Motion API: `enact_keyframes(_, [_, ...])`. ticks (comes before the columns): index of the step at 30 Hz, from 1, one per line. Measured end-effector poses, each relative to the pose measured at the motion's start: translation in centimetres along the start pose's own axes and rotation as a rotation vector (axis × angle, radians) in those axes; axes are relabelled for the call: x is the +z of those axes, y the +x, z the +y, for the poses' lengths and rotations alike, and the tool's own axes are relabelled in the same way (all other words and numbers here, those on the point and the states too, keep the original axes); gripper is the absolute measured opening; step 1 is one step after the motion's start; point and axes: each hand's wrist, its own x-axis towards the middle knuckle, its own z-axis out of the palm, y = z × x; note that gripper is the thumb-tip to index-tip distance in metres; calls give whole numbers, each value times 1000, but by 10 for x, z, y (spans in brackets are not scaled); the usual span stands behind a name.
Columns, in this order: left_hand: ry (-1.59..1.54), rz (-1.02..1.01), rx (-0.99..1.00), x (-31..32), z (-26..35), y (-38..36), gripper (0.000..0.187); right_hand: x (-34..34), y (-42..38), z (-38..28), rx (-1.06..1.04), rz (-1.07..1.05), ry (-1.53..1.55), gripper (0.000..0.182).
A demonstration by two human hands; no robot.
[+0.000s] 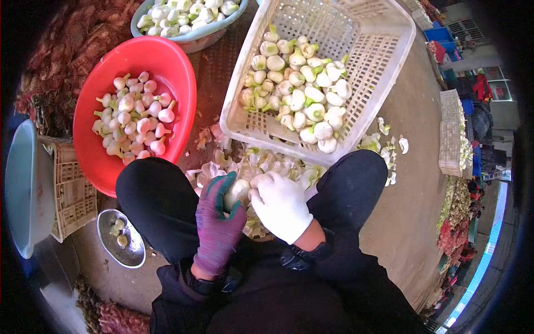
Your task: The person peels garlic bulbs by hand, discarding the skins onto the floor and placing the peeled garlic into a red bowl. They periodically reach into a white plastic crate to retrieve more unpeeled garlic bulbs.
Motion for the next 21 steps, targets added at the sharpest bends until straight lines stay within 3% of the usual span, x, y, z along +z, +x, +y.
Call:
enact_keyframes(3, [35,24,5,2,-1,-3,52,2,-1,0,6,26,-66,9])
enact_keyframes(6, [-132,-23,-120,-6,-1,-4,53,1,3,6,30,1,22,9])
enact_keyframes(8, [-670,-159,-550,-19,9,-1,53,-1,6,15,165,-150,380,18])
enact_keyframes(10, [-771,-166,-523,-23,7,-6,53,4,5,23,214,-148,467,19])
enact_keyframes(16, [-901,-192,-537,-30,13,-15,56,25,-4,61,357,-236,264,19])
enact_keyframes(17, [-943,-193,-497,-33,19,-15,59,29,-5,75,354,-355,2,21])
enact_keyframes(18, [-984,-191,-459,-35,25,-15,61,30,-6,84,345,-472,-260,22])
enact_keyframes(20, [-946,-170,-504,-40,26,-10,66,4,-5,61,295,-484,-238,21])
enact_keyframes(21, [-946,-219,-539,-42,18,-8,66,-6,-2,49,91,-335,-59,20])
